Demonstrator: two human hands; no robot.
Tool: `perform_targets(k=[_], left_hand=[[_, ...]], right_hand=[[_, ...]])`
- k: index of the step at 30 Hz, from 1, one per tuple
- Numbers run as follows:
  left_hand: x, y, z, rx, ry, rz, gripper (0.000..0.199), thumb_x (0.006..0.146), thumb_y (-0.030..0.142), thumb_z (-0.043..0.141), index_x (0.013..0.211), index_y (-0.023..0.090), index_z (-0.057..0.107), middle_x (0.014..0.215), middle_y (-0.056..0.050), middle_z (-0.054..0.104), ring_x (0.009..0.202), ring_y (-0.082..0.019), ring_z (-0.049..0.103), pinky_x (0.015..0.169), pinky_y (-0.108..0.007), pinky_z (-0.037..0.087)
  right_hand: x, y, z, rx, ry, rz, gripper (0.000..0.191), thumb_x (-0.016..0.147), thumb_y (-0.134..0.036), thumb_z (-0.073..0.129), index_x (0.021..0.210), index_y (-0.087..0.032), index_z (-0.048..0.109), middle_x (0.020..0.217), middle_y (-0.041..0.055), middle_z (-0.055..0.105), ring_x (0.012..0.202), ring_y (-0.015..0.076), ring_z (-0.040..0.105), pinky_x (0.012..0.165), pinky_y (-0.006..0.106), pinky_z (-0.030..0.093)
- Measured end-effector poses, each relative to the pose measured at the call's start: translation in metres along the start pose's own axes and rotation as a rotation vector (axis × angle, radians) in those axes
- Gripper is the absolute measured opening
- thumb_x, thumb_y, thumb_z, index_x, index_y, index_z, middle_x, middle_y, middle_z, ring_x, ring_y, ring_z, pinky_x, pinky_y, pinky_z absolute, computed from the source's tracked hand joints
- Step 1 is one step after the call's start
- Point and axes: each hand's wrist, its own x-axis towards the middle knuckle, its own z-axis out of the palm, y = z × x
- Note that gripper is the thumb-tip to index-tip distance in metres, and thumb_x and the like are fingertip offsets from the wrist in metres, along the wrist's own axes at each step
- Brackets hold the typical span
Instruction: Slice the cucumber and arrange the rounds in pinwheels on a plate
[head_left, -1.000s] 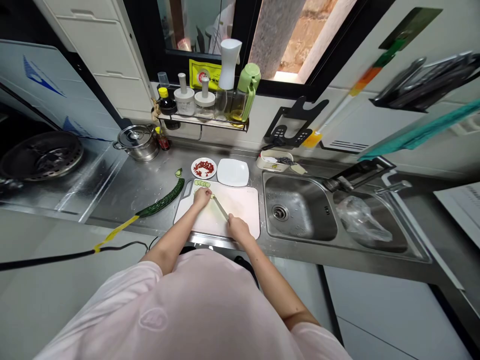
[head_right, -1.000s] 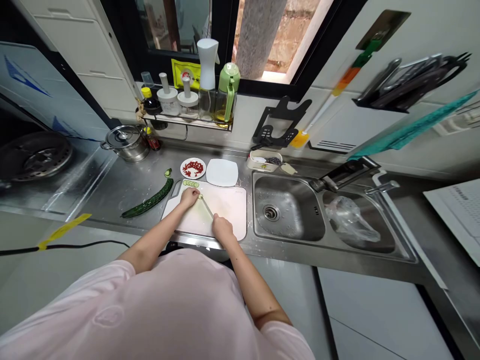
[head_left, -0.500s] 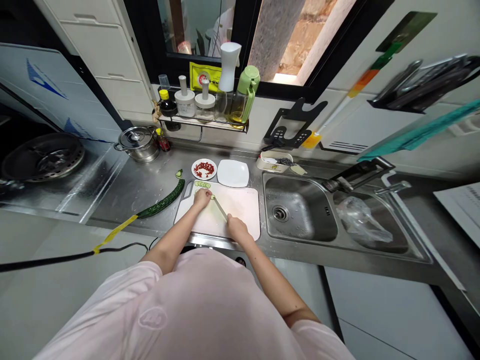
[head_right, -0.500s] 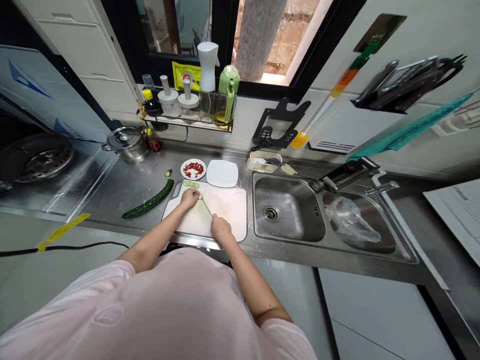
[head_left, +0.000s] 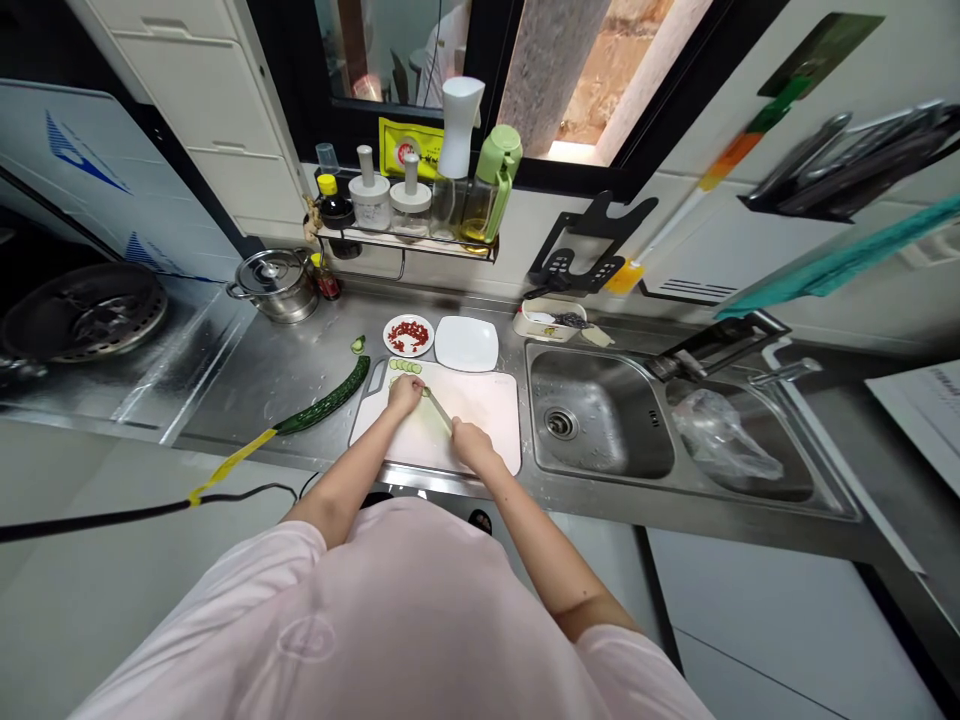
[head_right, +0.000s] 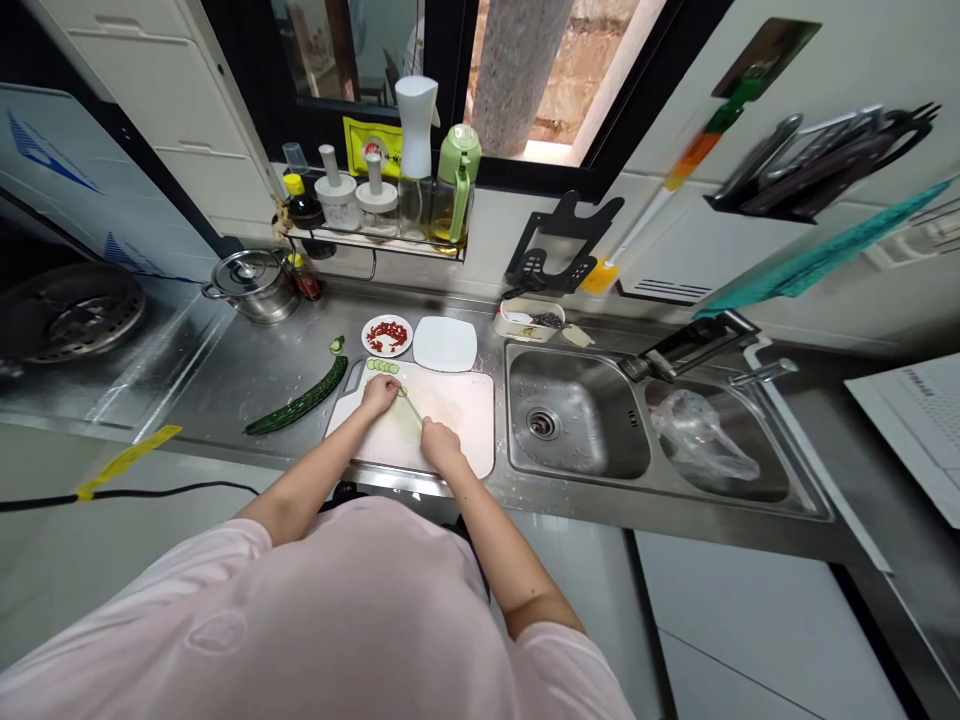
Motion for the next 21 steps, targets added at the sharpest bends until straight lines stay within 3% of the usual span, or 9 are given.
perform_targets(k=[8, 21], left_hand=[[0.0001, -0.0062, 0.0010, 0.005, 0.014, 0.055, 0.023, 0.077, 0.013, 0.053, 0.089, 0.018, 0.072, 0.094, -0.005, 0.067, 0.088, -0.016, 0.060, 0.083, -0.025, 0.046], [0.0006, -0.0050, 0.0022, -0.005, 0.011, 0.014, 0.024, 0.078, 0.013, 0.053, 0.090, 0.019, 0.074, 0.098, -0.005, 0.069, 0.091, -0.016, 0.061, 0.086, -0.025, 0.046]], right_hand=[[-0.0010, -0.0008, -0.0027, -0.010, -0.018, 0.020, 0.029, 0.090, -0.012, 0.037, 0.115, -0.016, 0.051, 0.105, 0.0163, 0.065, 0.098, 0.0239, 0.064, 0.074, 0.030, 0.045], [0.0018, -0.0013, -0.0022, -0.008, -0.007, 0.010, 0.031, 0.089, -0.012, 0.037, 0.116, -0.016, 0.052, 0.106, 0.0159, 0.066, 0.100, 0.0248, 0.063, 0.076, 0.031, 0.046]])
